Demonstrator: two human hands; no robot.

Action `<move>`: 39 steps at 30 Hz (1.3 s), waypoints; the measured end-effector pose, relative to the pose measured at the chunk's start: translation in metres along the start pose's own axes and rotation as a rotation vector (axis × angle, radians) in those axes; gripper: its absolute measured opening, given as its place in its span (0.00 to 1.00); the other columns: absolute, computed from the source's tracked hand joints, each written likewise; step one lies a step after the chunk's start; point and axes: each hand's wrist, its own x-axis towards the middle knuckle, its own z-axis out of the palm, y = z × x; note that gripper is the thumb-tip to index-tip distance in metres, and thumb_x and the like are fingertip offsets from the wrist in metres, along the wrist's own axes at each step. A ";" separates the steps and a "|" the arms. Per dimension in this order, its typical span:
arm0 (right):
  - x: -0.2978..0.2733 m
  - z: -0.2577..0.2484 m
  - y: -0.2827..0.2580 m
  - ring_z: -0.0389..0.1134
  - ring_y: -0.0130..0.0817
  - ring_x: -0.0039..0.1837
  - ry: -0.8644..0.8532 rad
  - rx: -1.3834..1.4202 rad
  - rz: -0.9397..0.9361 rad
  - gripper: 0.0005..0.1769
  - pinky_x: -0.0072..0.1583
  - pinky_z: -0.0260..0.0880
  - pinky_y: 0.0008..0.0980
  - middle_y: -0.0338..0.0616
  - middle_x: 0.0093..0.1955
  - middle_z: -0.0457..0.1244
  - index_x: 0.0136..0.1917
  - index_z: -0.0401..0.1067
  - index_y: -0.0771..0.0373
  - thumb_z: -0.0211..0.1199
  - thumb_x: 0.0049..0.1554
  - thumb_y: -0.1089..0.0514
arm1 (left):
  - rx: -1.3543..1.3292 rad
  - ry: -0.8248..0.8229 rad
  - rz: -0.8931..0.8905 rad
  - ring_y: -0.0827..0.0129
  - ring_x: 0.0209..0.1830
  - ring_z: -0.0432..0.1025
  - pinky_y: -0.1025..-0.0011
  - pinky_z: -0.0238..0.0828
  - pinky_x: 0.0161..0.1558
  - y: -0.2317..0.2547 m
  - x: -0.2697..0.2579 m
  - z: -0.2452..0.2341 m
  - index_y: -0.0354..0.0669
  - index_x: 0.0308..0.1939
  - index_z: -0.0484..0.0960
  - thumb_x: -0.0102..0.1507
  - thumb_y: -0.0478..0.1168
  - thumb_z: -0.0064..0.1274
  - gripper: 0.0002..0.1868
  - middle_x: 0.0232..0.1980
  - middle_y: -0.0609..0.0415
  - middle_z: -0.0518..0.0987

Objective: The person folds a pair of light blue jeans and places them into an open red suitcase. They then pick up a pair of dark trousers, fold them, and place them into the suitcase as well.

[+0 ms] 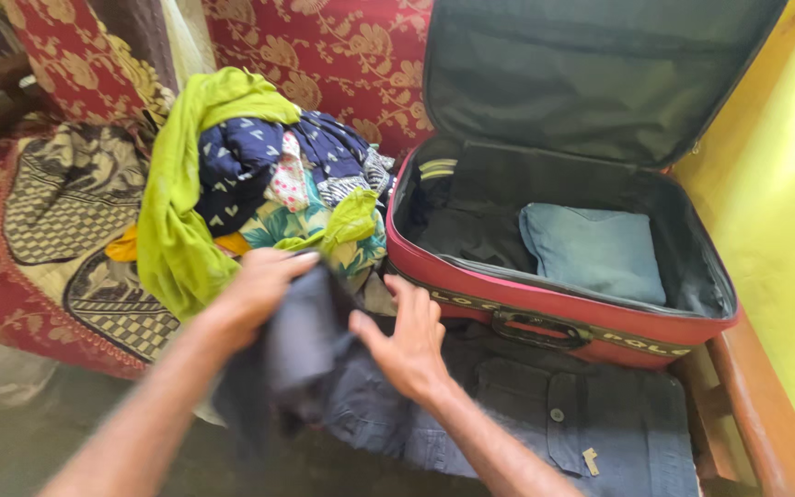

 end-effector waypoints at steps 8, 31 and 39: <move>0.055 -0.161 -0.088 0.68 0.35 0.64 -0.192 0.274 0.083 0.38 0.64 0.67 0.39 0.44 0.62 0.67 0.70 0.68 0.58 0.73 0.48 0.48 | -0.651 -0.466 0.099 0.66 0.43 0.76 0.64 0.74 0.47 0.109 -0.026 0.126 0.36 0.46 0.82 0.66 0.46 0.48 0.16 0.44 0.50 0.83; 0.098 -0.377 -0.186 0.71 0.37 0.44 -0.190 1.204 -0.293 0.17 0.47 0.76 0.38 0.46 0.44 0.67 0.53 0.72 0.66 0.54 0.50 0.72 | 0.623 0.984 0.914 0.34 0.60 0.67 0.47 0.61 0.60 0.115 -0.069 0.106 0.22 0.64 0.74 0.59 0.52 0.64 0.40 0.64 0.26 0.75; 0.100 -0.355 -0.050 0.69 0.31 0.44 -0.306 1.314 -0.157 0.18 0.47 0.71 0.28 0.44 0.47 0.67 0.56 0.71 0.63 0.50 0.53 0.71 | 1.090 0.743 1.399 0.54 0.35 0.77 0.59 0.74 0.39 0.151 -0.110 -0.021 0.56 0.57 0.83 0.65 0.38 0.64 0.17 0.39 0.51 0.78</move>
